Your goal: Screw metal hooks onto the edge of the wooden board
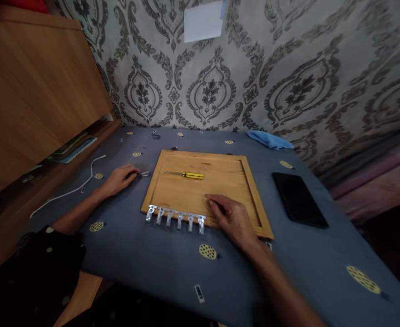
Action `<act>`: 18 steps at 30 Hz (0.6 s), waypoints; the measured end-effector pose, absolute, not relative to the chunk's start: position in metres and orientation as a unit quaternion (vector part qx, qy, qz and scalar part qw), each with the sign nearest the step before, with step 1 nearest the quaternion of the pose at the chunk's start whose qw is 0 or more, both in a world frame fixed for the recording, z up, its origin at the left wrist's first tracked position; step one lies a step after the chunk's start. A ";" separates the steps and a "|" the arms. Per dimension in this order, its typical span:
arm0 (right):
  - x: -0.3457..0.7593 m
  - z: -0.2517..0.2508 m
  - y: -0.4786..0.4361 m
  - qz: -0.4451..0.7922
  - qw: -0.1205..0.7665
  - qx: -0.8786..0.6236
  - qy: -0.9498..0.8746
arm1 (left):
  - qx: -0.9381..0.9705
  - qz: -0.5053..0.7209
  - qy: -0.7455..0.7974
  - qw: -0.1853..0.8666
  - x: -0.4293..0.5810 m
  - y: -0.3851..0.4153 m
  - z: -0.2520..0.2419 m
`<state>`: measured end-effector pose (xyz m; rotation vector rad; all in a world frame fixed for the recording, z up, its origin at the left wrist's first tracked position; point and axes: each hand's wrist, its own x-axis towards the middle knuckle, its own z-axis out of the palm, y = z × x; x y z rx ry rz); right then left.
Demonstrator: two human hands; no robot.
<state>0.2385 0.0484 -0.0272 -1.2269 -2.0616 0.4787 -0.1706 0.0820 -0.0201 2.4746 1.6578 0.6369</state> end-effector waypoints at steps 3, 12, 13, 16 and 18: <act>0.239 -0.027 0.049 0.181 0.338 -0.473 -0.793 | 0.798 0.214 0.560 0.060 -0.168 0.083 -0.021; 0.236 -0.027 0.045 0.202 0.356 -0.487 -0.771 | 0.779 0.231 0.566 0.139 -0.168 0.079 -0.015; 0.236 -0.027 0.044 0.208 0.357 -0.490 -0.768 | 0.775 0.234 0.567 0.152 -0.168 0.078 -0.015; 0.235 -0.027 0.042 0.229 0.365 -0.499 -0.752 | 0.767 0.242 0.566 0.183 -0.166 0.072 -0.013; 0.234 -0.028 0.041 0.239 0.369 -0.502 -0.746 | 0.765 0.245 0.563 0.195 -0.163 0.067 -0.013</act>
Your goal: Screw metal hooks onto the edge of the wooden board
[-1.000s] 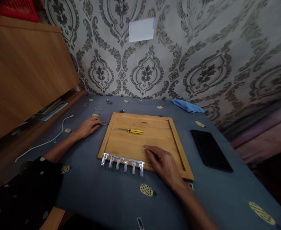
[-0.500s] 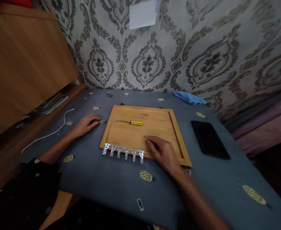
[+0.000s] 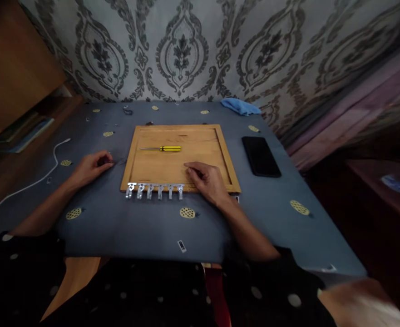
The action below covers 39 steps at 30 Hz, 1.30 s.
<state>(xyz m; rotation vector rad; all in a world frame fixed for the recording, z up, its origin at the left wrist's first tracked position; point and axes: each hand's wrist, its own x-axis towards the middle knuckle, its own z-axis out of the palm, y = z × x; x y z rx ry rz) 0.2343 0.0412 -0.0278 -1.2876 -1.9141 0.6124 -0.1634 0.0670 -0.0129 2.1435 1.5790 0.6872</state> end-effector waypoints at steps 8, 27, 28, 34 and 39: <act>0.236 -0.024 0.034 0.220 0.391 -0.511 -0.733 | 0.749 0.276 0.567 0.202 -0.160 0.055 -0.011; 0.153 0.009 -0.010 0.195 0.392 -0.314 -0.842 | 0.628 0.392 0.478 0.472 -0.108 0.024 0.011; 0.148 0.007 -0.012 0.199 0.391 -0.310 -0.844 | 0.627 0.390 0.476 0.478 -0.105 0.021 0.013; 0.137 0.000 -0.023 0.230 0.390 -0.307 -0.837 | 0.634 0.368 0.461 0.500 -0.093 0.005 0.025; 0.144 -0.001 -0.039 0.287 0.391 -0.348 -0.802 | 0.654 0.329 0.442 0.518 -0.081 -0.005 0.031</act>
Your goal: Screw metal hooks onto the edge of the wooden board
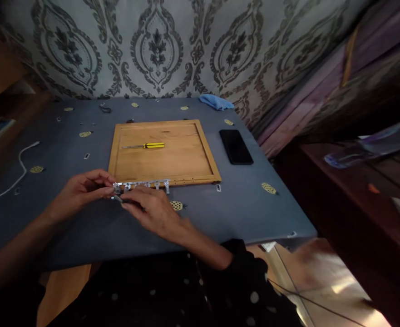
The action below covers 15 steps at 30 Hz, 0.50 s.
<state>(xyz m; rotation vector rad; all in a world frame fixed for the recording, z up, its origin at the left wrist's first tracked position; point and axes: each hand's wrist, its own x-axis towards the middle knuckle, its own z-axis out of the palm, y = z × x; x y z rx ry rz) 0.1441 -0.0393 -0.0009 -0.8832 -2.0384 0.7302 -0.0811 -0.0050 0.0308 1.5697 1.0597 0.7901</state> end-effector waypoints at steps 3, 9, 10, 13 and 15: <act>0.154 -0.001 -0.052 0.318 0.389 -0.371 -0.781 | 0.672 0.305 0.426 0.524 -0.069 -0.009 0.033; 0.183 0.005 -0.076 0.385 0.427 -0.414 -0.706 | 0.724 0.277 0.400 0.489 -0.037 -0.011 0.040; 0.189 0.005 -0.078 0.408 0.439 -0.433 -0.674 | 0.735 0.271 0.401 0.475 -0.033 -0.010 0.042; 0.207 0.003 -0.077 0.480 0.464 -0.501 -0.551 | 0.768 0.257 0.410 0.420 -0.020 -0.004 0.045; 0.217 -0.001 -0.072 0.510 0.469 -0.525 -0.494 | 0.793 0.249 0.409 0.377 -0.013 0.000 0.043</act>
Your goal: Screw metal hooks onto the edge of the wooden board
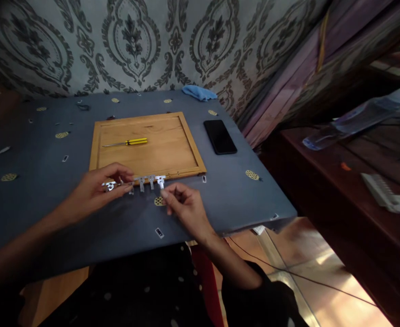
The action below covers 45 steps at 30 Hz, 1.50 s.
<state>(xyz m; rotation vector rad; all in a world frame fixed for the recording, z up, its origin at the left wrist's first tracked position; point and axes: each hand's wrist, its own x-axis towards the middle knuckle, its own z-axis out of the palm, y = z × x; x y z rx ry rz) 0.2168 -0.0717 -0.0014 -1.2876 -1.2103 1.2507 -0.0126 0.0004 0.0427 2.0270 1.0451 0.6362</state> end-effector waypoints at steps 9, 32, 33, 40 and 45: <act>0.225 -0.014 -0.052 0.568 0.453 -0.508 -0.463 | 0.869 0.185 0.373 0.267 0.021 0.005 0.019; 0.227 -0.020 -0.033 0.582 0.402 -0.501 -0.498 | 0.870 0.158 0.403 0.236 0.045 0.007 0.011; 0.227 -0.019 -0.033 0.582 0.402 -0.501 -0.498 | 0.871 0.158 0.403 0.233 0.045 0.007 0.011; 0.228 -0.017 -0.033 0.577 0.395 -0.508 -0.503 | 0.872 0.155 0.414 0.208 0.050 0.005 0.009; 0.232 -0.020 -0.035 0.566 0.379 -0.507 -0.528 | 0.872 0.157 0.421 0.194 0.052 0.005 0.008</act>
